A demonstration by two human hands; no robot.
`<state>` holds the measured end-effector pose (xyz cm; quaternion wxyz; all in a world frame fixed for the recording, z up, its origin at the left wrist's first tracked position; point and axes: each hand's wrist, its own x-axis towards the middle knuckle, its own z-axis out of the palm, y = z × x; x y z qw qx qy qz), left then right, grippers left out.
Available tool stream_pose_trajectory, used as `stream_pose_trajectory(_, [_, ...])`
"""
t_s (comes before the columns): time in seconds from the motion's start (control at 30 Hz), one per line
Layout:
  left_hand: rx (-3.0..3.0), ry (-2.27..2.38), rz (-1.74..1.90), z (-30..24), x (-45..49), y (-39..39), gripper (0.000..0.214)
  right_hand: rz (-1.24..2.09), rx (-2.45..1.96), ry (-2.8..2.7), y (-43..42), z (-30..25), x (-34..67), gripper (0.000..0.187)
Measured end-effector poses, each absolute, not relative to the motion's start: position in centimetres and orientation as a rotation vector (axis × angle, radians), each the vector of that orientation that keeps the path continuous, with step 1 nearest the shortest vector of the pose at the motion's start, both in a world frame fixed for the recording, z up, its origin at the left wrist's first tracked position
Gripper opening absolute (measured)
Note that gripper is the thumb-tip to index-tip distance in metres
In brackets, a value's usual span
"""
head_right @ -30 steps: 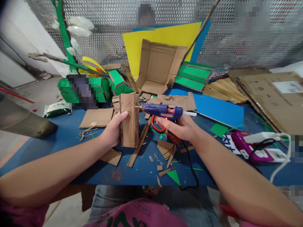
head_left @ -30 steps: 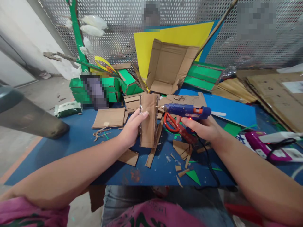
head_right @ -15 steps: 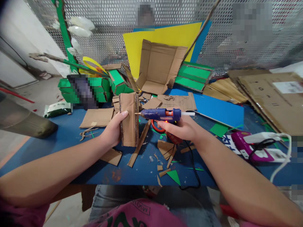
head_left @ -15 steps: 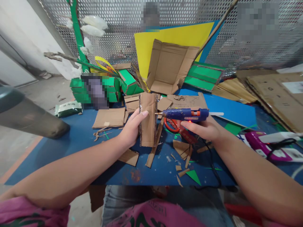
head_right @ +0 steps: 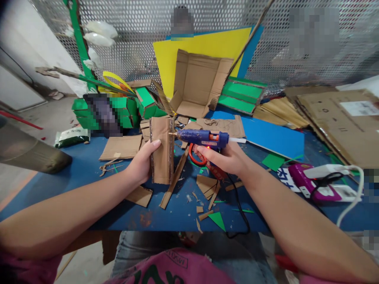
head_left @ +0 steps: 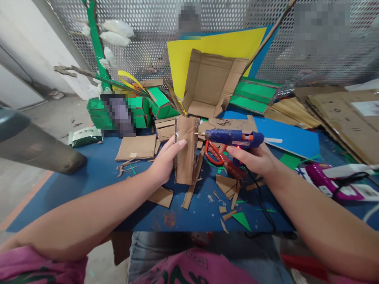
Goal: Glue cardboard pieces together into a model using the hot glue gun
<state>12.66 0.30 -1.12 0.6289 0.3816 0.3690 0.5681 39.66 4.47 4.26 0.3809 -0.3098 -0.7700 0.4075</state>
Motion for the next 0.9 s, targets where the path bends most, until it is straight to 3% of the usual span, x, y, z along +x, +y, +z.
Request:
stream_pose_trajectory(0.33, [0.881,0.831,1.319,-1.4,12.7,0.3,0.049,1.059,-0.778,-1.956,4.5,4.1,40.0,0.021])
stream_pose_trajectory(0.7, [0.988,0.830,1.318,-1.4,12.7,0.3,0.055,1.067,-0.487,-2.091,4.9,5.2,40.2,0.017])
stream_pose_trajectory(0.9, [0.979,0.847,1.317,-1.3,12.7,0.3,0.056,0.949,-0.618,-1.986,4.8,4.2,40.2,0.014])
